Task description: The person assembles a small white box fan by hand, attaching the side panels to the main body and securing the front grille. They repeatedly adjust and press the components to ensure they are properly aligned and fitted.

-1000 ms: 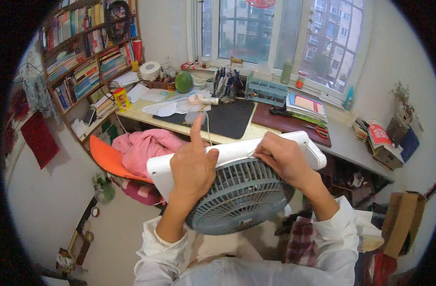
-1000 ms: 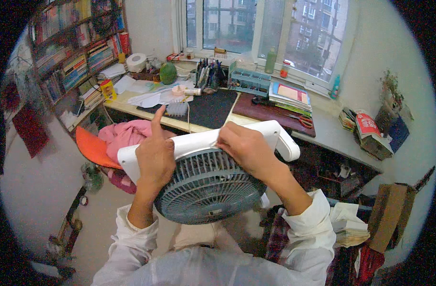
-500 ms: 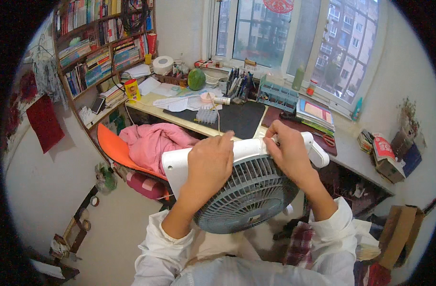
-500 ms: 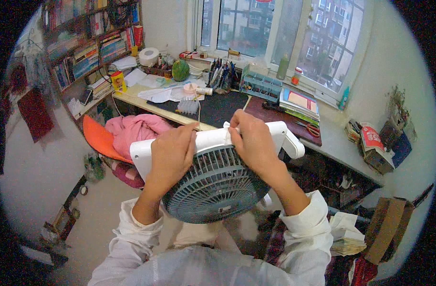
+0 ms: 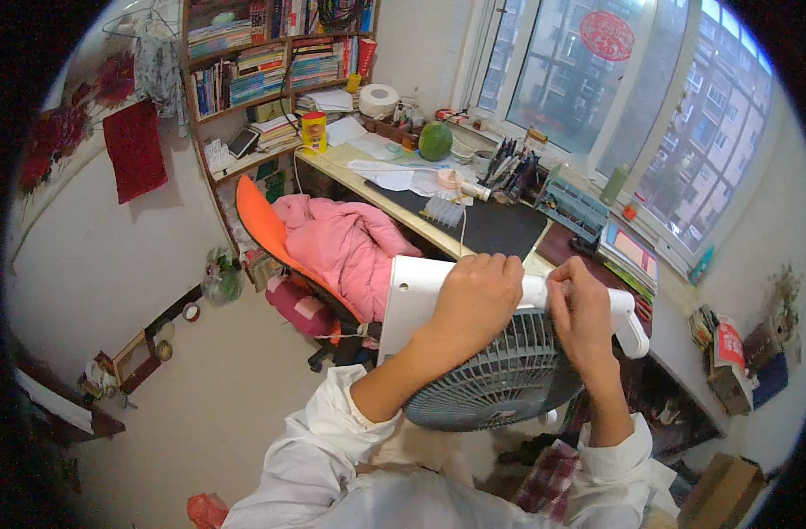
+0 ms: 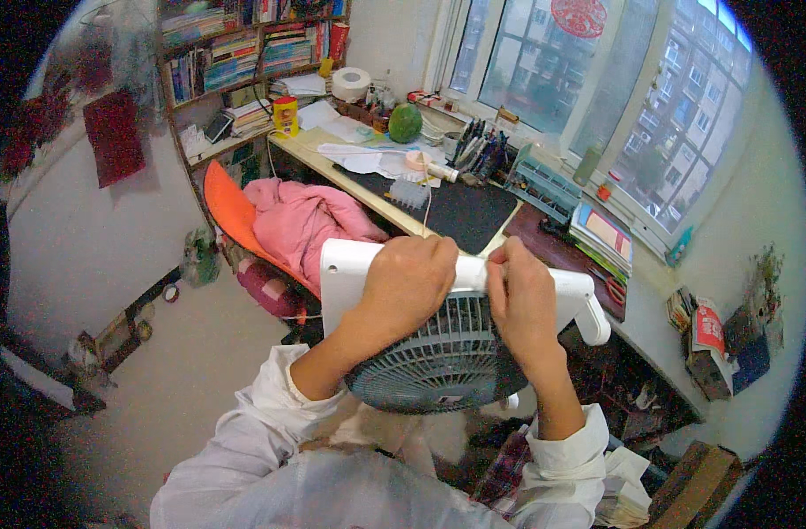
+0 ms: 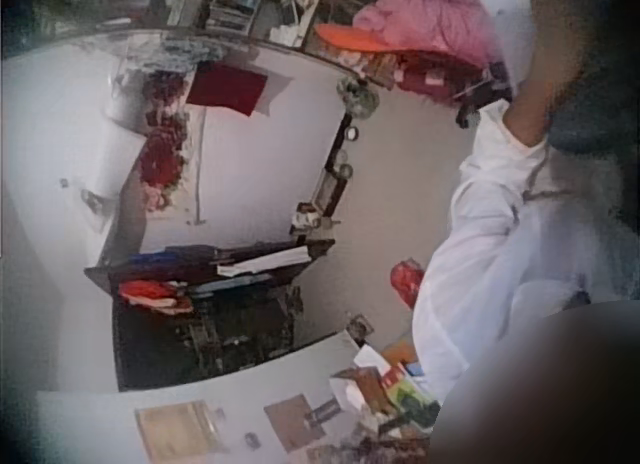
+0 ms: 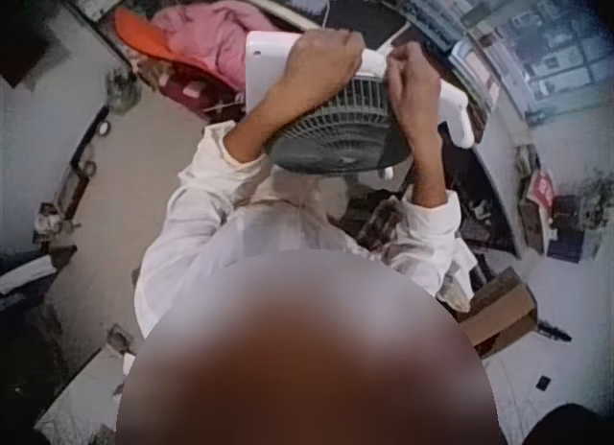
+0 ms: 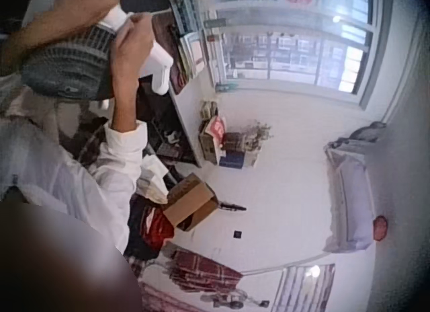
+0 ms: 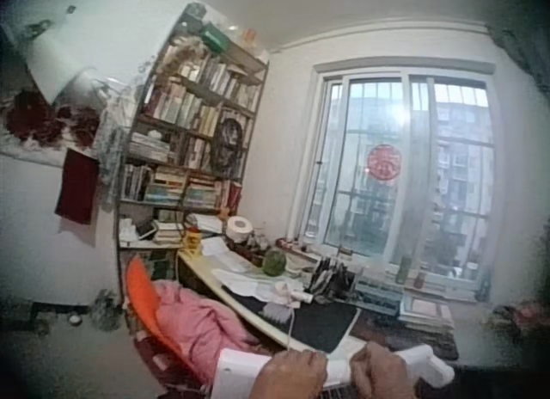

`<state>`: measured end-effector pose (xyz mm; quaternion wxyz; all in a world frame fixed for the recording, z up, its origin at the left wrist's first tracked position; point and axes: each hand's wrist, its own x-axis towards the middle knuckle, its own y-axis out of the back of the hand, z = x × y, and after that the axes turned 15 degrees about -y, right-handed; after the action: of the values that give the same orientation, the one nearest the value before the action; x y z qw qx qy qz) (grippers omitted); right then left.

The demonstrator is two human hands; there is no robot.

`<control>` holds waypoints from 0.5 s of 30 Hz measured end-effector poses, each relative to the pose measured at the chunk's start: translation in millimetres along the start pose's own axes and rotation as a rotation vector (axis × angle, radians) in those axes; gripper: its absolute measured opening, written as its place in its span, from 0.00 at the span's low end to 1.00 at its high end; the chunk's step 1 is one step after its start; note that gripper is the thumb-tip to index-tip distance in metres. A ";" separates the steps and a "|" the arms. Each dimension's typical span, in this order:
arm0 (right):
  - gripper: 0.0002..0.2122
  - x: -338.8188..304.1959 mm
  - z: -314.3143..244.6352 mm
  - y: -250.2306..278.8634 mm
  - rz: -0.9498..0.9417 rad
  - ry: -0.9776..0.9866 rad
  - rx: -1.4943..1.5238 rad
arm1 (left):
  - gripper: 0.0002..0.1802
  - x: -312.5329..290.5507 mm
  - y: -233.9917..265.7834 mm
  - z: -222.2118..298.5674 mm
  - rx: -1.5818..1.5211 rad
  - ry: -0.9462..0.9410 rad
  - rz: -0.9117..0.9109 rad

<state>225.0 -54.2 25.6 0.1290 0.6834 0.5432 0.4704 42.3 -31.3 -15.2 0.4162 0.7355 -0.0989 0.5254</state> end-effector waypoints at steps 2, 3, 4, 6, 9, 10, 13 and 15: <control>0.05 0.0 -2.2 -0.7 -0.054 0.031 0.037 | 0.07 -1.8 0.5 2.1 -0.007 -0.018 0.004; 0.05 0.0 -0.6 1.8 -0.074 0.039 0.048 | 0.06 -2.5 1.2 2.7 -0.003 -0.031 0.009; 0.05 0.2 2.0 5.3 -0.092 0.045 0.057 | 0.06 -2.8 1.4 3.4 -0.002 -0.044 0.015; 0.04 7.5 17.3 13.0 0.062 0.098 -0.114 | 0.06 -0.5 1.6 -3.8 0.003 -0.035 -0.020; 0.04 10.9 43.4 31.9 0.131 -0.013 -0.248 | 0.07 -8.2 7.2 -13.2 -0.012 0.004 -0.047; 0.03 7.8 45.4 35.1 0.158 0.001 -0.161 | 0.08 -11.8 12.8 -16.4 -0.006 0.041 -0.083; 0.06 -4.1 33.2 41.8 0.232 0.044 0.043 | 0.12 -18.1 26.6 -28.9 -0.025 0.105 -0.103; 0.06 -11.5 25.2 32.7 0.161 -0.030 0.138 | 0.13 -20.6 27.1 -38.4 -0.062 0.148 -0.089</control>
<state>265.4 -68.0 29.1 0.0516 0.7389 0.5157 0.4306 -8.9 -27.1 -15.2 0.4679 0.6852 -0.0513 0.5558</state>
